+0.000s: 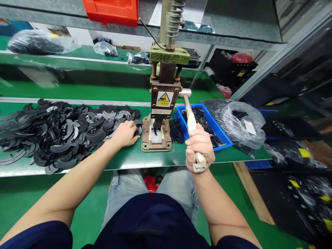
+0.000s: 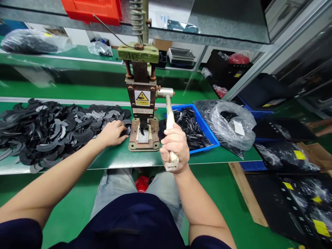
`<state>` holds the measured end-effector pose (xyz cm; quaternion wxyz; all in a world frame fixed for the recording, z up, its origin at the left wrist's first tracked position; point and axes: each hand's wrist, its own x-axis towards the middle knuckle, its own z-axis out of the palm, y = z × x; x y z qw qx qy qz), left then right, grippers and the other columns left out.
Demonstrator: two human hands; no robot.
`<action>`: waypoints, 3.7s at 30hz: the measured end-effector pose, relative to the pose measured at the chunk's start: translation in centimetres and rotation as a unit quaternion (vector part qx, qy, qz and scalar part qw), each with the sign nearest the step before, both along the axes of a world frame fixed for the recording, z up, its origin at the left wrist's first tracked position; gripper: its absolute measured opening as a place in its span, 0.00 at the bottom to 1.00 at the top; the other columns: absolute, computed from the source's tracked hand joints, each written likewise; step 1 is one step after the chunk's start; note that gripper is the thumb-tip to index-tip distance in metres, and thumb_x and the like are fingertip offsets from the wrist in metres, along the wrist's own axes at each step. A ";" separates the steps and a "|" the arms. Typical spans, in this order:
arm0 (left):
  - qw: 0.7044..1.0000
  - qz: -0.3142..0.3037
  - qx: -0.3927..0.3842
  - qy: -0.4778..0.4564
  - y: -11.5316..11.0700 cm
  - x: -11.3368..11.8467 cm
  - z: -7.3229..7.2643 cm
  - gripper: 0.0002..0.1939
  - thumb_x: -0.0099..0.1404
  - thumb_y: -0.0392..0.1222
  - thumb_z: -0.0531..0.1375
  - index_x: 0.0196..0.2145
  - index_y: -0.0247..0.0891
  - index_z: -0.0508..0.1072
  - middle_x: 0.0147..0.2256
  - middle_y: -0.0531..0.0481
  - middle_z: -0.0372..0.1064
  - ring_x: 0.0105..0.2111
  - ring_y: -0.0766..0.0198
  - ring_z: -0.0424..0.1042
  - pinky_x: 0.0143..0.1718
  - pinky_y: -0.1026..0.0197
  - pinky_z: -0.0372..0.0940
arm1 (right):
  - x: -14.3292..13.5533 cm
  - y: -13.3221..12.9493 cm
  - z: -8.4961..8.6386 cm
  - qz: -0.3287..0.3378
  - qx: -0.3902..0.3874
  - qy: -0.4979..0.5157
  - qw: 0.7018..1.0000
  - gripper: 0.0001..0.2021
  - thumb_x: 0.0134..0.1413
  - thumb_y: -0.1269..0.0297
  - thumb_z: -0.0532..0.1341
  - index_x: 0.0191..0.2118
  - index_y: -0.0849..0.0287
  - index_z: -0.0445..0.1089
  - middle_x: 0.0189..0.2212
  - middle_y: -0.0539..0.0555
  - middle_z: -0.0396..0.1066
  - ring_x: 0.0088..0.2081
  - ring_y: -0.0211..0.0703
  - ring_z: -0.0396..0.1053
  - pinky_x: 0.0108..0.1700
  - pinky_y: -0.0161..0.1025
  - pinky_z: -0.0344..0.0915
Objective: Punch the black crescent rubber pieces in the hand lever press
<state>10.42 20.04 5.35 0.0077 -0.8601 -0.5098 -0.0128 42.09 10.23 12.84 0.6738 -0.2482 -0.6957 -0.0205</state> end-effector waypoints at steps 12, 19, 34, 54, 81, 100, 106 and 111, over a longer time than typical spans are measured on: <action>0.998 -0.054 0.024 -0.029 -1.4 -0.8 0.8 0.24 0.74 0.57 0.58 0.53 0.38 0.81 0.53 0.35 0.73 0.51 0.42 0.70 0.47 0.45 0.61 | -0.2 0.0 0.1 -0.008 0.002 0.005 1.000 0.04 0.63 0.60 0.65 0.38 0.52 0.71 0.34 0.49 0.76 0.46 0.48 0.78 0.64 0.66 0.73; 0.991 -0.110 -0.002 -0.074 -3.3 -2.0 0.0 0.15 0.72 0.47 0.62 0.52 0.40 0.80 0.54 0.38 0.74 0.50 0.45 0.70 0.48 0.45 0.63 | -0.2 0.0 0.1 -0.014 0.004 0.004 1.000 0.05 0.63 0.59 0.65 0.37 0.52 0.71 0.33 0.49 0.76 0.46 0.48 0.78 0.64 0.66 0.74; 0.983 -0.143 -0.019 -0.111 -6.7 -3.9 0.5 0.15 0.79 0.40 0.50 0.49 0.42 0.77 0.48 0.41 0.74 0.48 0.52 0.76 0.48 0.52 0.70 | -0.1 -0.1 0.0 -0.029 -0.007 -0.004 1.000 0.06 0.64 0.57 0.64 0.37 0.51 0.71 0.33 0.48 0.76 0.46 0.48 0.78 0.64 0.71 0.73; 0.822 0.119 -0.230 -0.507 -2.0 1.2 -0.4 0.20 0.67 0.61 0.65 0.44 0.42 0.72 0.26 0.55 0.71 0.23 0.64 0.72 0.26 0.63 0.65 | -0.4 0.0 -0.1 -0.039 0.001 0.014 0.999 0.06 0.63 0.56 0.64 0.36 0.49 0.70 0.32 0.47 0.75 0.44 0.48 0.78 0.62 0.69 0.75; 0.665 0.218 -0.477 -0.532 3.5 5.0 0.7 0.25 0.58 0.50 0.78 0.30 0.40 0.65 0.20 0.50 0.73 0.21 0.62 0.78 0.22 0.67 0.71 | -1.8 1.0 1.8 -0.031 0.042 0.072 0.996 0.08 0.63 0.54 0.65 0.35 0.49 0.69 0.27 0.47 0.67 0.38 0.44 0.75 0.59 0.59 0.77; 0.699 0.105 -0.366 -0.605 -9.0 4.0 7.5 0.25 0.60 0.63 0.72 0.33 0.40 0.68 0.23 0.51 0.76 0.23 0.59 0.79 0.24 0.61 0.73 | -4.7 -0.5 -6.3 0.089 -0.356 -0.015 0.930 0.13 0.62 0.56 0.68 0.49 0.53 0.73 0.39 0.52 0.80 0.37 0.40 0.79 0.41 0.40 0.79; 0.725 0.088 -0.371 -0.574 -10.9 5.6 9.1 0.23 0.61 0.62 0.71 0.31 0.41 0.70 0.21 0.52 0.73 0.21 0.61 0.76 0.22 0.63 0.71 | -5.8 -1.4 -6.9 0.122 -0.385 -0.006 0.915 0.13 0.64 0.50 0.65 0.42 0.55 0.73 0.38 0.53 0.78 0.39 0.41 0.77 0.44 0.40 0.77; 0.674 0.088 -0.458 -0.573 -10.6 5.8 9.4 0.26 0.59 0.62 0.73 0.31 0.39 0.68 0.20 0.51 0.73 0.20 0.61 0.76 0.21 0.65 0.68 | -5.5 -2.2 -6.7 0.110 -0.365 -0.022 0.924 0.13 0.68 0.51 0.61 0.40 0.56 0.72 0.35 0.53 0.77 0.36 0.40 0.75 0.41 0.38 0.74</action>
